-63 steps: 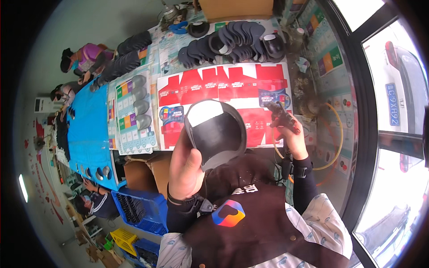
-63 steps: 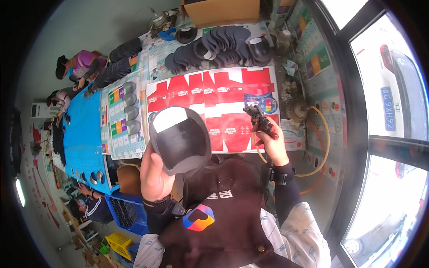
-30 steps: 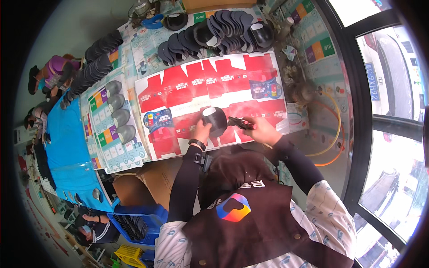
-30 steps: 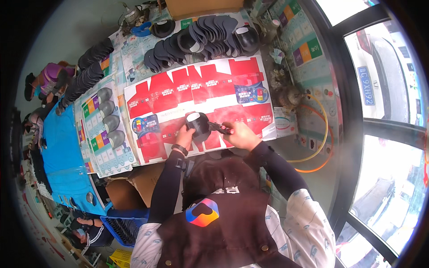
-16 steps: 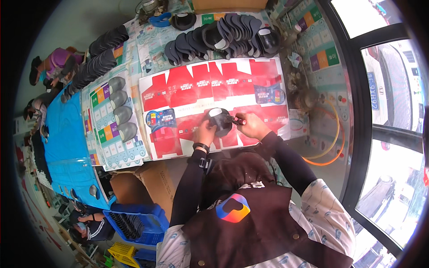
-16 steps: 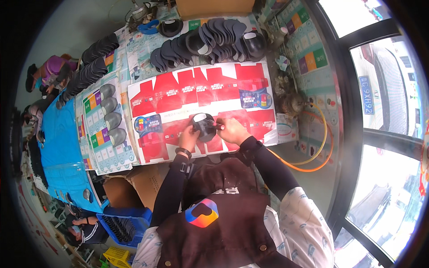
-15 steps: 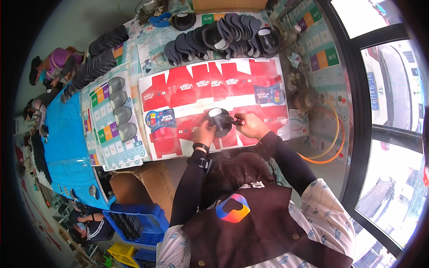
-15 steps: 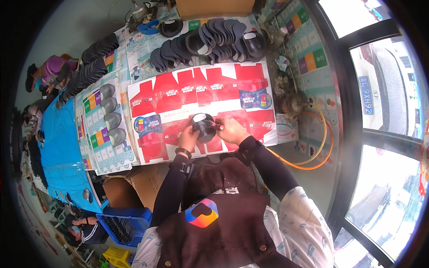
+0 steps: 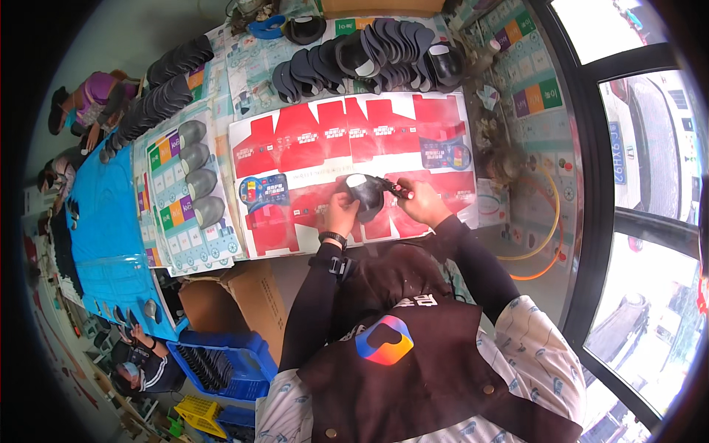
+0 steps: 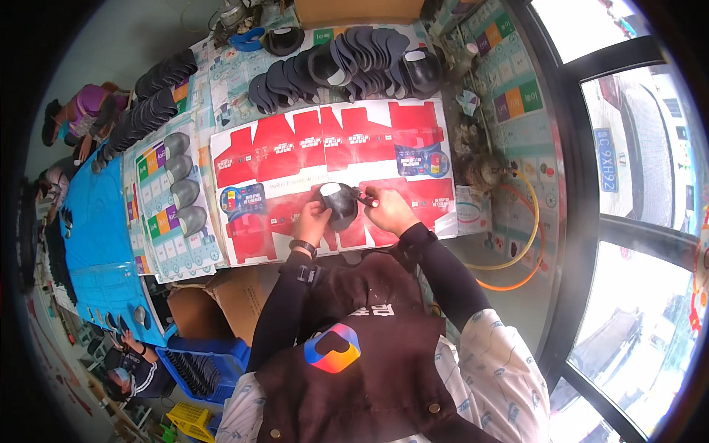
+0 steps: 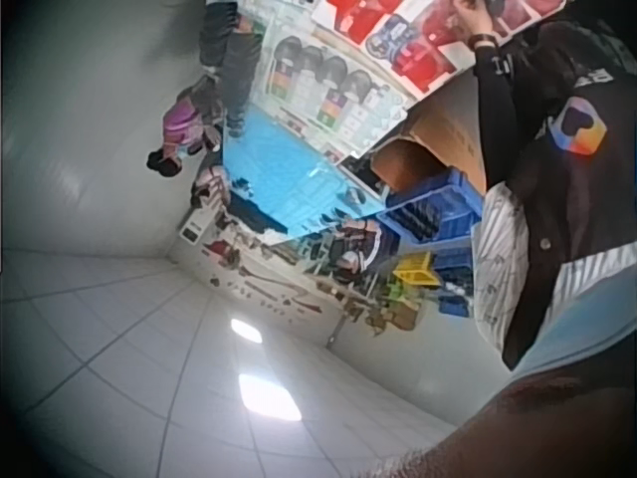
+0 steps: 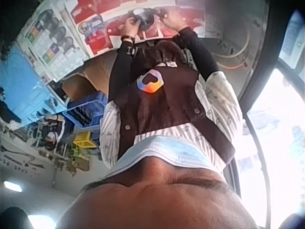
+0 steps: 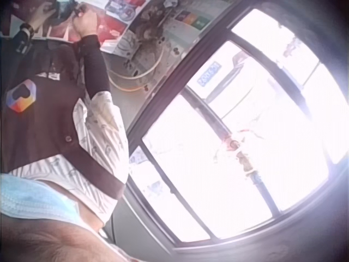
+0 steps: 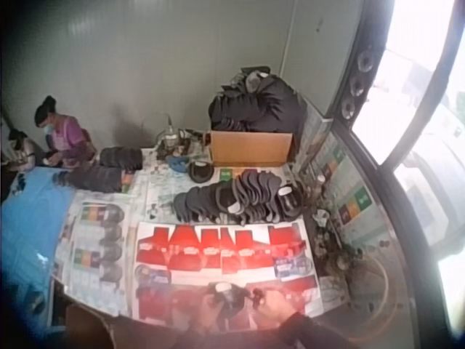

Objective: Applying glue to shoe components and organizing them for production.

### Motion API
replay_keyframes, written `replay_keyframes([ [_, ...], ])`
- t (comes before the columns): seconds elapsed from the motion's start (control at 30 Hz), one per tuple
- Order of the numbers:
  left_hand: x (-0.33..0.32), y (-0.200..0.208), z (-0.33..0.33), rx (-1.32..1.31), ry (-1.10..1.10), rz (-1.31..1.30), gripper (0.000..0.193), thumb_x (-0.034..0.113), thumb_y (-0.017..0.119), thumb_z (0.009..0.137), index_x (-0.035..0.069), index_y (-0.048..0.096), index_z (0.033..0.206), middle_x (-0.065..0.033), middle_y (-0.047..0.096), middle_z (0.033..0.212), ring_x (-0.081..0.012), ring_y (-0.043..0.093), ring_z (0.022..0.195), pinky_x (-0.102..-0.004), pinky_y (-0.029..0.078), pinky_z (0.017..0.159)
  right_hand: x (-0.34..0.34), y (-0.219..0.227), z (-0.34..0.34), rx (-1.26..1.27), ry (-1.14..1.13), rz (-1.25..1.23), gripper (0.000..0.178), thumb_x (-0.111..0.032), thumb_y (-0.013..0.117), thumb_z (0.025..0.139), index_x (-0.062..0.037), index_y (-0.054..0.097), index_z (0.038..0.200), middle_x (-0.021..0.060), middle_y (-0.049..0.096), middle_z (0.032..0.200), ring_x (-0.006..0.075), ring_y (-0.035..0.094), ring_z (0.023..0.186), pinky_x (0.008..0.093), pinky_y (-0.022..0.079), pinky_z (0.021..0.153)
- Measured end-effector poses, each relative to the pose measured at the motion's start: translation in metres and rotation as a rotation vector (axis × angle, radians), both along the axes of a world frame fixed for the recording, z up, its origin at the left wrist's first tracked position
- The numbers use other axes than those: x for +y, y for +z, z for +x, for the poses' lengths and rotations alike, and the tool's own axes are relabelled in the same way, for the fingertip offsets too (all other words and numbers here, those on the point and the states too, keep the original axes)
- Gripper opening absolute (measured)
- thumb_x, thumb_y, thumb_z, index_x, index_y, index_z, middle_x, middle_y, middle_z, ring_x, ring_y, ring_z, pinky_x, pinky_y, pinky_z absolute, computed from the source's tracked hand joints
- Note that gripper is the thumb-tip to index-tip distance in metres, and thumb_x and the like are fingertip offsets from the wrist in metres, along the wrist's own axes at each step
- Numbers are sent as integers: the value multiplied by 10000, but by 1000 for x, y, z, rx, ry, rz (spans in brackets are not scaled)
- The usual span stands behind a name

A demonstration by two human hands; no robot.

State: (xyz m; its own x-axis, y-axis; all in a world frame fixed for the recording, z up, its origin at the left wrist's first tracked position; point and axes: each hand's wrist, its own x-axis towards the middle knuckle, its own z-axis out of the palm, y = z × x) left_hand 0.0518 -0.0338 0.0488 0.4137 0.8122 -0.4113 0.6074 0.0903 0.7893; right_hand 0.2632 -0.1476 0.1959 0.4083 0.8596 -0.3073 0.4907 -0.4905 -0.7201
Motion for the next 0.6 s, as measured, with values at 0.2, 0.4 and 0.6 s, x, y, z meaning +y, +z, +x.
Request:
replay_keyframes([
  [0.2, 3, -7, -5, 0, -19, -51, 454, 289, 782, 891, 5, 624, 1208, -150, 733, 1081, -242, 720, 950, -363, 566, 829, -20, 2, -5, 49, 59, -157, 234, -156, 579, 869, -24, 703, 1017, 285, 679, 934, 486, 645, 947, 548, 511, 813],
  [0.4, 8, -29, -10, 17, -16, -56, 414, 276, 756, 913, 10, 629, 1204, -150, 729, 1106, -245, 718, 940, -358, 562, 831, -1, 14, -10, 125, 13, 29, 174, -154, 600, 872, -8, 666, 941, 279, 673, 924, 470, 649, 926, 524, 507, 771],
  [0.6, 11, -35, -13, -7, 44, -127, 406, 318, 754, 902, 41, 660, 1183, -143, 742, 1118, -270, 715, 1013, -378, 542, 883, -1, 1, -2, 61, 169, -7, 240, -179, 622, 867, 43, 682, 939, 273, 685, 947, 448, 667, 932, 504, 523, 796],
])
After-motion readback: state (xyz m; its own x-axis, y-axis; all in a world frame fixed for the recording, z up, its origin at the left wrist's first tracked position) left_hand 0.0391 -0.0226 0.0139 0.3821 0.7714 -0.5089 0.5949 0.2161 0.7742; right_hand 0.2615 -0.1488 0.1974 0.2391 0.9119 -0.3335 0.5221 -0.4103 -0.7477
